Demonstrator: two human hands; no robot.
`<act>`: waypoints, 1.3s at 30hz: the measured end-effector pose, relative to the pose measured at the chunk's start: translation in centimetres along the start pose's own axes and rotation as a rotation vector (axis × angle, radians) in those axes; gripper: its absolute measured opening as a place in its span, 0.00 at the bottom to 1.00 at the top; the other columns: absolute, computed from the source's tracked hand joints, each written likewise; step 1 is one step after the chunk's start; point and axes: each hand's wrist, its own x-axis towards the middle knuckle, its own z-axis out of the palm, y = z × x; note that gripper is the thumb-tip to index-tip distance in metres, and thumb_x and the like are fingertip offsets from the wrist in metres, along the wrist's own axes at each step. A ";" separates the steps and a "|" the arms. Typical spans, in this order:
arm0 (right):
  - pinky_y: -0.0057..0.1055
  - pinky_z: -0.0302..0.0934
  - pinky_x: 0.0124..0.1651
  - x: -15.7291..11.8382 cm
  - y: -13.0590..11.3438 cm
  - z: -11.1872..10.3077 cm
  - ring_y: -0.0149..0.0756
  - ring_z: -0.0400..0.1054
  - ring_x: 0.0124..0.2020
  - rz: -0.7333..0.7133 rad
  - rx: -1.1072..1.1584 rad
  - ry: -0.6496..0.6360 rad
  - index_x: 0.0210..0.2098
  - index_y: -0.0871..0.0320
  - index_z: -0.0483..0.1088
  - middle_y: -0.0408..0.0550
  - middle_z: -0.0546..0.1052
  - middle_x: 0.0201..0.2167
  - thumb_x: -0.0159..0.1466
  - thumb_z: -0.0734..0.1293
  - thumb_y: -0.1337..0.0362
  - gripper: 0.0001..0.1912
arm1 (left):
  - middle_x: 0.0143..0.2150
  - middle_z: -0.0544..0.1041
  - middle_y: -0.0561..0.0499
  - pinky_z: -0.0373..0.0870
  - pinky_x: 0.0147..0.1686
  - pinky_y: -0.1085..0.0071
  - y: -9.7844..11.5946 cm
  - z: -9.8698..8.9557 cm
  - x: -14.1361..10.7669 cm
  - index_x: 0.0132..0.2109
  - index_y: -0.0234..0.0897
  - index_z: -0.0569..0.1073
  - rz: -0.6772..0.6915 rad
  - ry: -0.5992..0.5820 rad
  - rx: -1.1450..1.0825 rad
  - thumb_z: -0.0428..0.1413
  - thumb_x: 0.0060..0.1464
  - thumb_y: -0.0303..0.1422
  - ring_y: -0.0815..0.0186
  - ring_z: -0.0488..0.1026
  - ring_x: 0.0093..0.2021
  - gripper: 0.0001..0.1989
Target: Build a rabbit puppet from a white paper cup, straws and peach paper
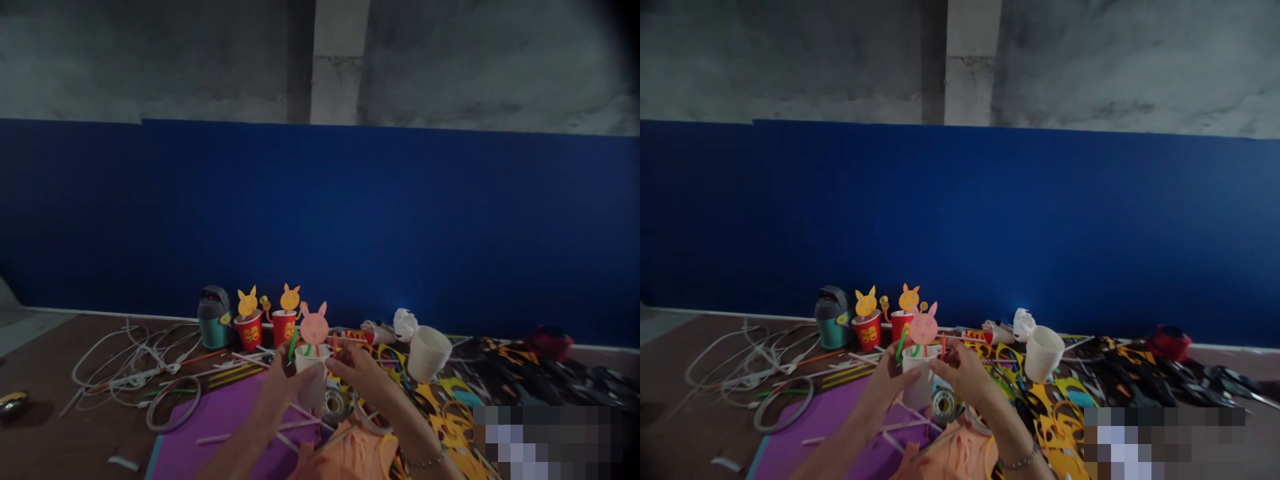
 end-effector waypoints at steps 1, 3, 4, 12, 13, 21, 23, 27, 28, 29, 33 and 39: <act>0.30 0.63 0.35 -0.1 -0.1 0.1 0.37 0.70 0.33 -0.005 0.019 -0.041 0.45 0.61 0.69 0.48 0.77 0.32 0.55 0.69 0.56 0.21 | 0.47 0.78 0.41 0.71 0.43 0.61 0.1 0.0 -0.1 0.56 0.38 0.64 -0.004 -0.016 -0.005 0.70 0.33 0.33 0.52 0.75 0.46 0.40; 0.31 0.64 0.38 -0.3 -0.2 0.3 0.38 0.71 0.36 0.001 0.034 -0.110 0.42 0.60 0.71 0.49 0.78 0.35 0.54 0.70 0.58 0.18 | 0.46 0.78 0.42 0.71 0.43 0.62 0.4 0.1 -0.4 0.57 0.39 0.63 -0.002 -0.053 -0.033 0.69 0.35 0.33 0.53 0.75 0.46 0.40; 0.31 0.64 0.38 -0.3 -0.2 0.5 0.39 0.71 0.36 0.012 0.026 -0.121 0.40 0.60 0.72 0.49 0.78 0.35 0.54 0.70 0.59 0.16 | 0.47 0.78 0.42 0.71 0.43 0.63 0.6 0.2 -0.5 0.57 0.39 0.64 0.002 -0.068 -0.051 0.69 0.36 0.33 0.54 0.75 0.46 0.39; 0.32 0.65 0.39 -0.1 0.2 0.9 0.40 0.72 0.37 -0.036 0.078 -0.120 0.40 0.62 0.73 0.51 0.79 0.36 0.54 0.70 0.58 0.16 | 0.36 0.80 0.44 0.71 0.33 0.65 1.6 0.2 -1.0 0.44 0.36 0.76 -0.045 -0.234 0.056 0.64 0.45 0.37 0.57 0.76 0.33 0.18; 0.33 0.65 0.39 -0.1 0.3 0.9 0.40 0.72 0.37 -0.041 0.100 -0.130 0.40 0.62 0.73 0.51 0.79 0.36 0.55 0.70 0.58 0.17 | 0.35 0.80 0.44 0.71 0.34 0.64 1.6 0.2 -0.9 0.42 0.35 0.77 -0.046 -0.226 0.070 0.64 0.45 0.37 0.57 0.76 0.33 0.17; 0.29 0.61 0.33 0.5 1.7 -2.3 0.38 0.71 0.31 -0.085 -0.380 0.088 0.37 0.62 0.74 0.49 0.78 0.29 0.60 0.62 0.63 0.12 | 0.39 0.81 0.44 0.72 0.33 0.66 1.4 -0.7 0.3 0.45 0.36 0.77 -0.013 -0.009 0.034 0.66 0.41 0.39 0.58 0.76 0.35 0.23; 0.28 0.58 0.31 0.3 1.8 -3.7 0.36 0.70 0.29 -0.040 -0.652 0.094 0.31 0.61 0.75 0.48 0.77 0.26 0.60 0.59 0.66 0.13 | 0.36 0.81 0.46 0.71 0.32 0.67 1.7 -0.6 0.5 0.42 0.35 0.78 -0.024 0.033 0.031 0.67 0.39 0.38 0.59 0.76 0.33 0.21; 0.28 0.52 0.27 -0.3 2.0 -4.8 0.34 0.68 0.23 0.089 -0.881 0.060 0.22 0.60 0.74 0.49 0.76 0.20 0.57 0.62 0.67 0.11 | 0.36 0.81 0.46 0.71 0.34 0.68 2.1 -0.2 0.4 0.40 0.35 0.78 -0.029 0.066 0.012 0.68 0.36 0.38 0.59 0.77 0.35 0.21; 0.28 0.51 0.26 -0.4 2.1 -4.7 0.34 0.67 0.22 0.104 -0.892 0.056 0.20 0.60 0.74 0.49 0.75 0.19 0.56 0.63 0.66 0.11 | 0.37 0.81 0.45 0.71 0.34 0.68 2.1 -0.2 0.5 0.40 0.35 0.77 -0.030 0.069 0.011 0.68 0.36 0.38 0.58 0.77 0.36 0.21; 0.28 0.50 0.25 -0.4 2.3 -4.5 0.34 0.67 0.22 0.118 -0.909 0.050 0.19 0.60 0.73 0.49 0.75 0.18 0.55 0.64 0.65 0.11 | 0.38 0.81 0.45 0.71 0.34 0.69 2.1 -0.3 0.5 0.41 0.35 0.77 -0.029 0.073 0.014 0.68 0.36 0.39 0.58 0.77 0.36 0.22; 0.28 0.52 0.27 -0.5 2.7 -4.1 0.35 0.70 0.25 0.146 -0.963 0.027 0.19 0.59 0.73 0.49 0.77 0.21 0.55 0.64 0.66 0.10 | 0.36 0.81 0.45 0.70 0.31 0.70 1.8 -0.8 0.8 0.40 0.34 0.77 -0.014 0.085 0.037 0.67 0.38 0.39 0.59 0.76 0.34 0.21; 0.32 0.55 0.32 -0.8 2.9 -8.2 0.43 0.72 0.34 0.251 -1.038 0.138 0.26 0.60 0.75 0.57 0.79 0.31 0.59 0.60 0.67 0.12 | 0.40 0.80 0.45 0.71 0.35 0.68 2.1 -0.7 0.5 0.44 0.35 0.76 -0.006 0.043 0.033 0.66 0.42 0.38 0.59 0.76 0.37 0.21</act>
